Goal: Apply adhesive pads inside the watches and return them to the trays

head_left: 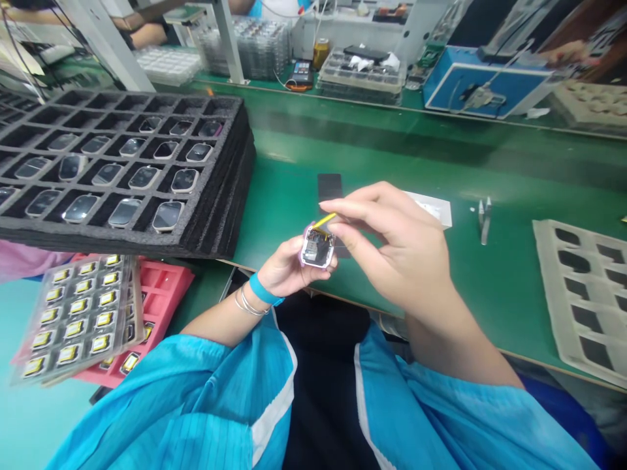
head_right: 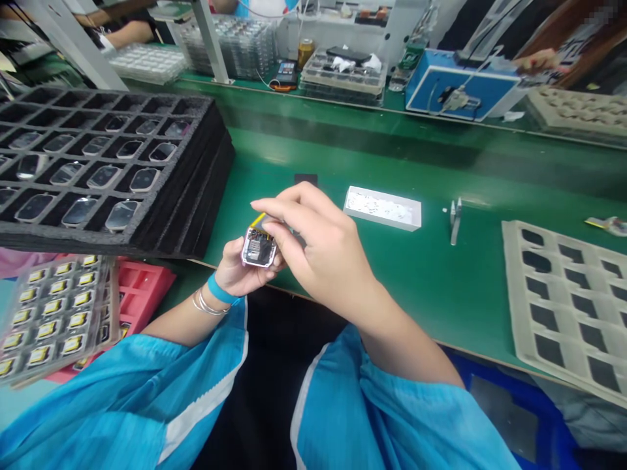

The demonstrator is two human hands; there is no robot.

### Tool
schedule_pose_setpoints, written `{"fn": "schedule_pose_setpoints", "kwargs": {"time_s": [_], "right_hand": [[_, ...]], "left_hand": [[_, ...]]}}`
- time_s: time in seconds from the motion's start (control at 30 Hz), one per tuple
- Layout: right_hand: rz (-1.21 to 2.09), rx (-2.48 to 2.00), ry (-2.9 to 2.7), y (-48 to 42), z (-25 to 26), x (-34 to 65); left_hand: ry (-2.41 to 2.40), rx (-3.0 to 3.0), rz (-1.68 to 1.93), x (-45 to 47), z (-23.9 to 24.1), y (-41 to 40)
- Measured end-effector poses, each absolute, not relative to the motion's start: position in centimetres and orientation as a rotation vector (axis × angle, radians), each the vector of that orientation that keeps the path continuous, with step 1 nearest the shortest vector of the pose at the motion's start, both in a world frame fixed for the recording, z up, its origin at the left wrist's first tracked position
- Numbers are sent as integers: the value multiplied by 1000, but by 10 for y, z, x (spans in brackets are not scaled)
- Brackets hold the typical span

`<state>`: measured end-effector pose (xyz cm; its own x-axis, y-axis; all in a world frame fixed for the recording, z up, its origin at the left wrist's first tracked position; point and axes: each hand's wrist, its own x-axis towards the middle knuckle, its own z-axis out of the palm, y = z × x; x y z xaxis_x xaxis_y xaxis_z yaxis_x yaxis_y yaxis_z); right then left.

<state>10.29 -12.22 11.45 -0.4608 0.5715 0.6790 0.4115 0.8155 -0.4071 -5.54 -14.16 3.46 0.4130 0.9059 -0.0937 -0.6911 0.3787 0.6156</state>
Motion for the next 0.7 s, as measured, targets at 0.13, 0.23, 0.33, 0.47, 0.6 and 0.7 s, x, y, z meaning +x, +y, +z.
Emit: {"fn": "schedule_pose_setpoints", "kwargs": {"time_s": [0.13,0.23,0.33,0.47,0.6,0.7], "right_hand": [[238,-732,-2088,-123,112,103],[243,-728,-2063,-122,110,102],[259,-723,-2049,-121,108,102],[294,-719,-2034,-123,106,103],[309,-709,-2022,-124,105,103],[310,-706,-1995,-124,104,102]], "left_hand": [[421,570,1022,-61,38,-142],[389,614,982,-67,44,-142],[427,681,993,-70,49,-144],[516,758,1023,-70,53,-147],[577,764,1050,-66,56,-149],[611,769,1081,-65,58,-150]]}}
